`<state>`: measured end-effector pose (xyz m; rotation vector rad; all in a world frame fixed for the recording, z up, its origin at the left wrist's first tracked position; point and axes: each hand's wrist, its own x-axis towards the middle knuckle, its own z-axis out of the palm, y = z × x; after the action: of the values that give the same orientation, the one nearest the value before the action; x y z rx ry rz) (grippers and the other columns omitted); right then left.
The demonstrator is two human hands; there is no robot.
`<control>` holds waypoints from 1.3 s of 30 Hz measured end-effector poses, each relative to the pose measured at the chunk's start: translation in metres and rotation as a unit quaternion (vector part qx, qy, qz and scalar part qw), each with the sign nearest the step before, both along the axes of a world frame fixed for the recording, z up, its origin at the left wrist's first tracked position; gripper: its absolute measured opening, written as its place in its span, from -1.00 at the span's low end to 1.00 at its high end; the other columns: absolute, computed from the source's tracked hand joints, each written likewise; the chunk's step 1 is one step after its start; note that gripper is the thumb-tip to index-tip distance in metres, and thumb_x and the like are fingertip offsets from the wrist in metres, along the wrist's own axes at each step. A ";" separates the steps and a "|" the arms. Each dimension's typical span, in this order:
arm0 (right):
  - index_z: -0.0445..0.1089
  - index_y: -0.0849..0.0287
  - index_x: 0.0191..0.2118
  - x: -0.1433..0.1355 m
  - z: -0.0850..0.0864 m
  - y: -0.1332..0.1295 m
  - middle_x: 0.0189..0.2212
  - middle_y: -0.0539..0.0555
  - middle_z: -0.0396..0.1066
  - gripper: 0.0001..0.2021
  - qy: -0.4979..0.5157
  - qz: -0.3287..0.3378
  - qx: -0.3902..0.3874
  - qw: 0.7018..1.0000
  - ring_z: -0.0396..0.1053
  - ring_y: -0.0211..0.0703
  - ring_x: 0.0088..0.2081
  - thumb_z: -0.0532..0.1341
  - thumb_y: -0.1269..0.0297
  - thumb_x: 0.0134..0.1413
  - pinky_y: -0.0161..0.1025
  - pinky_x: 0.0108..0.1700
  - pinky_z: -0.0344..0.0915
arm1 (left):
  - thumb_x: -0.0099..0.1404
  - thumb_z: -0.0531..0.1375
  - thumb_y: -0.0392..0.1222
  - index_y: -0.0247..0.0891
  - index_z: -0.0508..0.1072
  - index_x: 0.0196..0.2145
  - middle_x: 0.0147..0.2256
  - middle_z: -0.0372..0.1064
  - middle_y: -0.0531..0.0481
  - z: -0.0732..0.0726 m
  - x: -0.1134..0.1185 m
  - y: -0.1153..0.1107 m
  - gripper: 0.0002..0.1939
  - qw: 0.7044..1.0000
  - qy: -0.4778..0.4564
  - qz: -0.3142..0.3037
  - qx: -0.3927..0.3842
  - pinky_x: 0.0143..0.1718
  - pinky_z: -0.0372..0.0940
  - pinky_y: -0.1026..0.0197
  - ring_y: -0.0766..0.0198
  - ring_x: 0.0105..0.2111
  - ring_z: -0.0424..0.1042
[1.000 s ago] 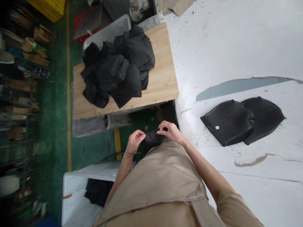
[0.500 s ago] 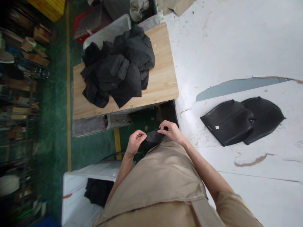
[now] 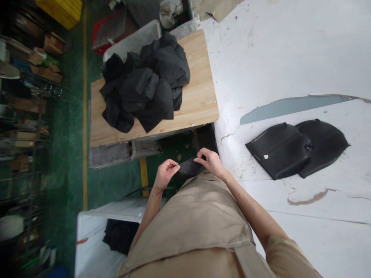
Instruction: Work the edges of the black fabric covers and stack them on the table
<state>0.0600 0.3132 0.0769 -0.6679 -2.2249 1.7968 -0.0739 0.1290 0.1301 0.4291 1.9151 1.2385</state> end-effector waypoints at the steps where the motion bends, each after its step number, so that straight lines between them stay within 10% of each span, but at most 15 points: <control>1: 0.31 0.14 -0.44 0.000 0.000 -0.001 -0.41 0.02 0.41 -0.79 0.001 -0.001 -0.003 1.000 0.29 -0.20 -0.42 0.28 0.17 0.09 -0.28 -0.42 0.14 | 0.16 0.30 -0.10 -0.31 0.42 -0.39 -0.48 0.37 0.06 0.000 0.000 0.000 -0.78 1.000 0.004 0.000 -0.002 -0.39 0.23 0.33 0.38 -0.47 0.33; 19: 0.33 0.16 -0.47 -0.003 0.000 -0.008 -0.46 -0.01 0.40 -0.72 -0.021 0.000 -0.031 0.999 0.23 -0.25 -0.48 0.28 0.09 0.09 -0.32 -0.48 0.08 | 0.20 0.27 -0.09 -0.30 0.37 -0.38 -0.48 0.32 0.08 -0.003 -0.003 -0.009 -0.78 1.000 -0.001 0.013 0.000 -0.41 0.19 0.35 0.40 -0.47 0.29; 30: 0.33 0.16 -0.44 -0.017 0.016 -0.023 -0.50 -0.05 0.33 -0.80 -0.009 0.075 0.019 0.997 0.21 -0.27 -0.48 0.28 0.21 0.12 -0.33 -0.44 0.08 | 0.28 0.22 -0.06 -0.17 0.49 -0.28 -0.30 0.43 -0.02 0.011 0.002 0.016 -0.84 0.934 0.253 -0.240 -0.073 -0.29 0.20 0.24 0.22 -0.32 0.40; 39: 0.37 0.16 -0.37 -0.005 0.008 0.003 -0.38 0.02 0.34 -0.74 0.077 0.202 0.039 0.976 0.32 -0.20 -0.37 0.29 0.06 0.10 -0.32 -0.34 0.20 | 0.28 0.20 -0.06 -0.26 0.43 -0.46 -0.48 0.32 0.06 -0.006 -0.001 0.013 -0.76 0.959 0.178 -0.216 -0.043 -0.40 0.09 0.28 0.31 -0.44 0.28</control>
<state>0.0548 0.3166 0.0854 -0.0553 -2.4357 1.8425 -0.0754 0.1419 0.1243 1.0202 2.0119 0.8262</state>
